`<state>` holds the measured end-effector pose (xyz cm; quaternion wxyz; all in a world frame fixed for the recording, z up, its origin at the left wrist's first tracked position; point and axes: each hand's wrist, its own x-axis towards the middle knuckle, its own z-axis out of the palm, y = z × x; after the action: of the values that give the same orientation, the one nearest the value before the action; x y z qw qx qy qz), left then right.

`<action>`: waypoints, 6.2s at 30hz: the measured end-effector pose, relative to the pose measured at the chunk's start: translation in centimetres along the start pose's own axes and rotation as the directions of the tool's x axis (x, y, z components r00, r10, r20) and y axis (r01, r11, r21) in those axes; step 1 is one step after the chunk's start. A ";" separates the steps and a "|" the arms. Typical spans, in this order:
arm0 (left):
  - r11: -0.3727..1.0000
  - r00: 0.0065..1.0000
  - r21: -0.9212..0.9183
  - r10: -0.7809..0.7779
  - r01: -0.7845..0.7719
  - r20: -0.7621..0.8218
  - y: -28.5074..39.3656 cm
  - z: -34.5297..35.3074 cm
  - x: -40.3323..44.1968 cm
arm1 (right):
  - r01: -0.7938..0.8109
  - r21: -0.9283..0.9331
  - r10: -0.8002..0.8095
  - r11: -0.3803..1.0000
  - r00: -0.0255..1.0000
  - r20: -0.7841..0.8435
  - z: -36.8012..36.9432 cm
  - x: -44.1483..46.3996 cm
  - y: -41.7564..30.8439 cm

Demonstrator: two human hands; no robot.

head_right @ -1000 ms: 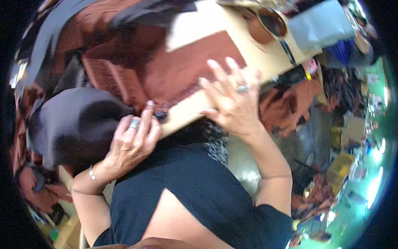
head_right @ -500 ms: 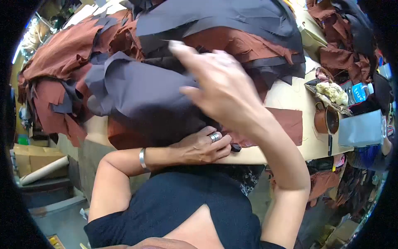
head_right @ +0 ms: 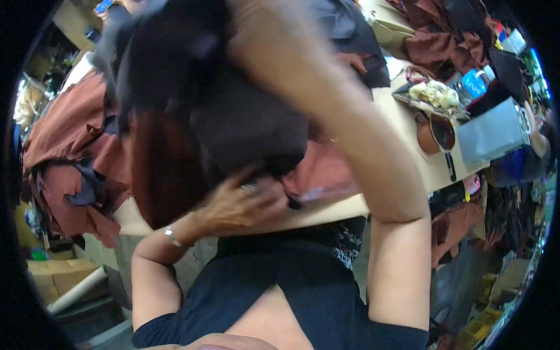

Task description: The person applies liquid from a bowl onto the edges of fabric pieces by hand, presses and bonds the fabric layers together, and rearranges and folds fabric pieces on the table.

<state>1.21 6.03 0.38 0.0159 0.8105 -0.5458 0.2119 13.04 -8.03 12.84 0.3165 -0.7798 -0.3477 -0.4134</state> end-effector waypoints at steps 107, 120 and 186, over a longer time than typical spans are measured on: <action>0.867 0.974 0.444 -0.194 0.227 -0.118 -3.5 0.0 4.5 | 0.241 -0.555 -0.136 0.796 0.965 0.225 -11.9 -13.6 9.8; 0.993 0.991 -0.080 0.096 -0.089 0.089 1.5 5.1 4.3 | -0.359 -0.384 0.462 0.851 0.858 0.224 -14.2 -25.7 8.8; 0.994 0.987 0.110 -0.007 -0.011 0.161 2.8 4.7 6.7 | -0.086 -0.942 0.763 0.325 0.612 0.207 -16.0 -27.4 3.5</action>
<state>2.32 -2.17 -2.05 -0.0736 0.8242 -0.5333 0.1756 -2.29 -30.16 -4.23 -0.1575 -0.9764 0.0682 -0.1310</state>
